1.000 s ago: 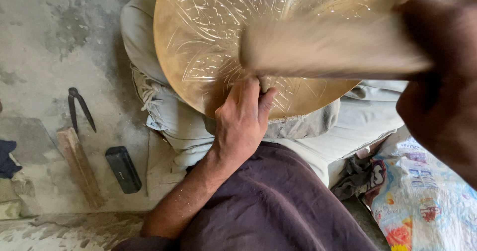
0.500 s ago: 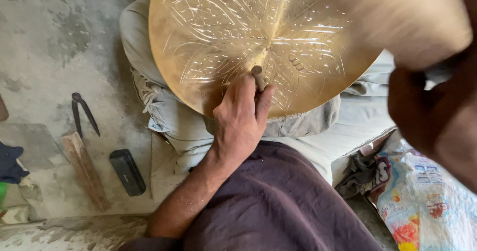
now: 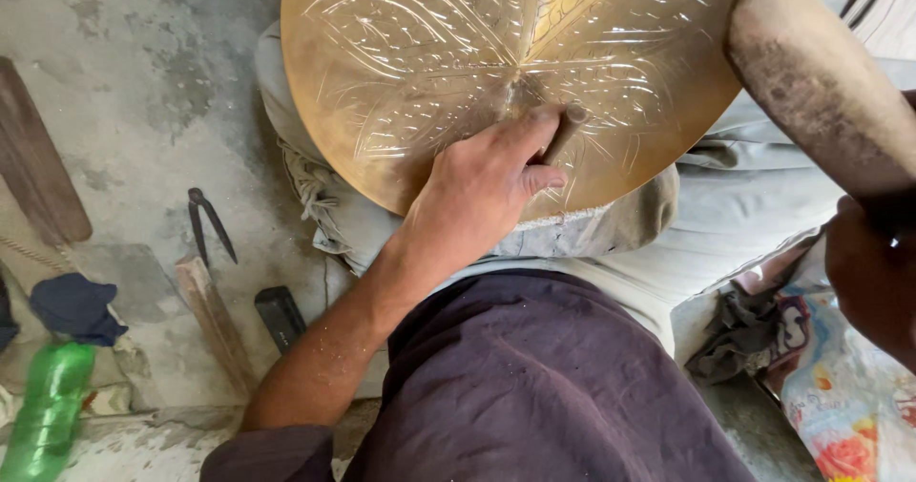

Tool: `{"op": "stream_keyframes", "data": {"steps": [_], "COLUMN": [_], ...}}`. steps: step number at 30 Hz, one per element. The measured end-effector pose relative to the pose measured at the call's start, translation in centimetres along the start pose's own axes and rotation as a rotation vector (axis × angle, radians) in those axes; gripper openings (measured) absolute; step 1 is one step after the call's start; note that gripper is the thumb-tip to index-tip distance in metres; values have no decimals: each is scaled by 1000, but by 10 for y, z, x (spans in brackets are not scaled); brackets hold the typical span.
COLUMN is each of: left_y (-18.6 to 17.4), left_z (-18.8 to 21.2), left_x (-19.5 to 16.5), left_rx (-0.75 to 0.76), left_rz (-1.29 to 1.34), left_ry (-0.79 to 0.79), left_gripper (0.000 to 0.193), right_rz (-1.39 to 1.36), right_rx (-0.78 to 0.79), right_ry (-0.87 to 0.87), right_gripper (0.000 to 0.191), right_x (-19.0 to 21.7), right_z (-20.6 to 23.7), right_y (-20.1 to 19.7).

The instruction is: The person sits on the floor with a brass tray on their lap, holding a punch against the tray's engraved floral pattern and striking it with a wooden mallet to emboss the design. They reposition the punch repeatedly across the tray surface, and at one point use a rope and cloth to reposition the tray.

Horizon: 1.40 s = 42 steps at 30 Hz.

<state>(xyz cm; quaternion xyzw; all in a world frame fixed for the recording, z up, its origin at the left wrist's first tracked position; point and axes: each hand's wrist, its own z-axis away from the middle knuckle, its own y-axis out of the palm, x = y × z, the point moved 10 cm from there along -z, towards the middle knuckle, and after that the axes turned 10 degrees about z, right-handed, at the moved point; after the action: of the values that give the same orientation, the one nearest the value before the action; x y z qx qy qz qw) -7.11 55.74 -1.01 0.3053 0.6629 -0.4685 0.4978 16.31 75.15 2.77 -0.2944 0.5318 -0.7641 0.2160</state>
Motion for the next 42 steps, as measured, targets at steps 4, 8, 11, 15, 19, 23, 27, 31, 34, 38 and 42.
{"op": "stream_keyframes", "data": {"steps": [4, 8, 11, 15, 19, 23, 27, 31, 34, 38, 42], "left_y": [2, 1, 0, -3, -2, 1, 6, 0, -5, -7, -6], "left_z": [-3, -6, -8, -11, -11, -10, -12, -8, -9, -11, -12], "left_x": [1, -5, -8, -11, -10, -6, -3, -8, -11, -12, -11], "left_rx": [71, 91, 101, 100, 112, 148, 172, 134, 107, 95, 138], "left_rz": [21, 43, -11, 1, -20, 24, 7, -2, -12, -44, -54], "left_ry": [-8, -28, -44, -58, -83, -114, -119, -102, -98, -144, -175], "left_gripper": [46, 48, 49, 47, 46, 42, 43, 44, 40, 40, 39], "right_rz": [96, 96, 152, 266, 281, -55, -223, 32, 160, 156, 677], "right_rx": [0, 20, -13, -33, 96, 163, 70, 77, -23, 16, 12], "right_ry": [-162, -179, -384, -395, -234, 74, 175, -92, -247, -173, -363], "right_gripper": [49, 47, 45, 46, 45, 52, 46, 53, 64, 73, 52], "right_x": [28, 51, 87, 100, 82, 37, 11, 25, 47, 65, 96], "right_z": [-8, -17, -15, -21, -21, -11, -17, -13, -10, -18, -21], "right_y": [-10, -13, -22, -31, -16, -3, 14, 6, -14, -18, -20]}}
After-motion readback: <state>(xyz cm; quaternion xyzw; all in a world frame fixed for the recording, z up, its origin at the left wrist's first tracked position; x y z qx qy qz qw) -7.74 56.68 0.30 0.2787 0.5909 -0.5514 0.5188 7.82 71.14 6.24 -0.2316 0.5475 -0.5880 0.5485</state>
